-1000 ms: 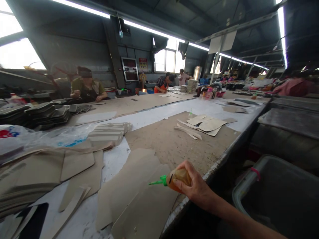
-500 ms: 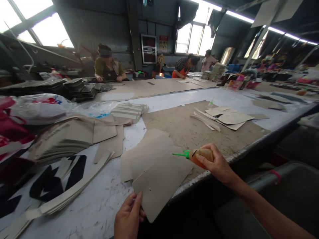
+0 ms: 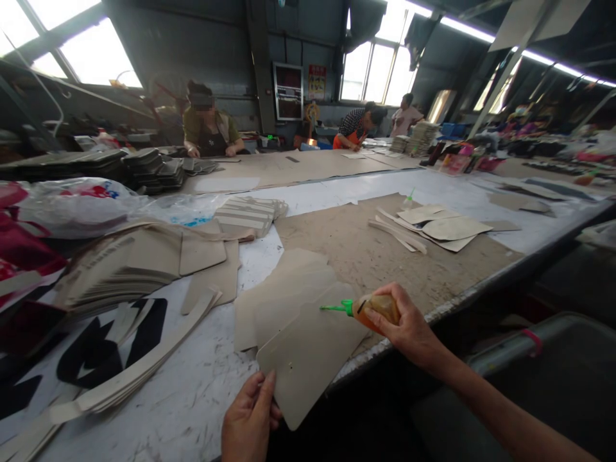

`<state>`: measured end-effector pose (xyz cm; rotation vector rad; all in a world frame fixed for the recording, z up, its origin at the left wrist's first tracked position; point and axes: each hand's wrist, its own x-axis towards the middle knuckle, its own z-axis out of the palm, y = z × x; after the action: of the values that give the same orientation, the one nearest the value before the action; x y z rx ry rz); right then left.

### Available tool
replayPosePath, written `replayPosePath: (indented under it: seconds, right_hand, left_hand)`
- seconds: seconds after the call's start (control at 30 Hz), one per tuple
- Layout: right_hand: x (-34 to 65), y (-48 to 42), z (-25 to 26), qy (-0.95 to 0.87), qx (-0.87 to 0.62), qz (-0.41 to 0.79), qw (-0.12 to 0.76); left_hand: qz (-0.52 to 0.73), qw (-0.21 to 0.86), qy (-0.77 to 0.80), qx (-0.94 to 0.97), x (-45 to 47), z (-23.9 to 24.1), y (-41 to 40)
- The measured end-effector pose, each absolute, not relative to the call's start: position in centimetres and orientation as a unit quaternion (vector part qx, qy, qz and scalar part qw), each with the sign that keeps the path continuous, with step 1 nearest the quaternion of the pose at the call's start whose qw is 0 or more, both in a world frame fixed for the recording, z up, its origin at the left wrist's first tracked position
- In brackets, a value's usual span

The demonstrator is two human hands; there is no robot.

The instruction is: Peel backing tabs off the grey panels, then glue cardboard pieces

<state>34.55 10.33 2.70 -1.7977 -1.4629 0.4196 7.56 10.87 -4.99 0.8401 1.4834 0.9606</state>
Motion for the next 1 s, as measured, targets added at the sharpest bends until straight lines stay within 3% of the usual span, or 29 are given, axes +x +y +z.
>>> replayPosePath:
  seconds: [0.27, 0.5, 0.77, 1.0]
  right_hand:
    - [35.9, 11.0, 2.4, -0.59, -0.708, 0.075, 0.381]
    - [32.6, 9.9, 3.1, -0.618, -0.681, 0.135, 0.369]
    - [31.8, 9.6, 3.2, -0.624, -0.681, 0.113, 0.367]
    - [27.4, 9.1, 3.7, -0.651, -0.639, 0.192, 0.362]
  left_hand:
    - [0.411, 0.557, 0.621, 0.368, 7.5, -5.0, 10.7]
    - [0.419, 0.568, 0.609, 0.363, 7.4, -5.0, 10.9]
    - [0.425, 0.579, 0.596, 0.359, 7.6, -3.9, 10.9]
    - [0.426, 0.585, 0.585, 0.366, 7.4, -4.2, 10.8]
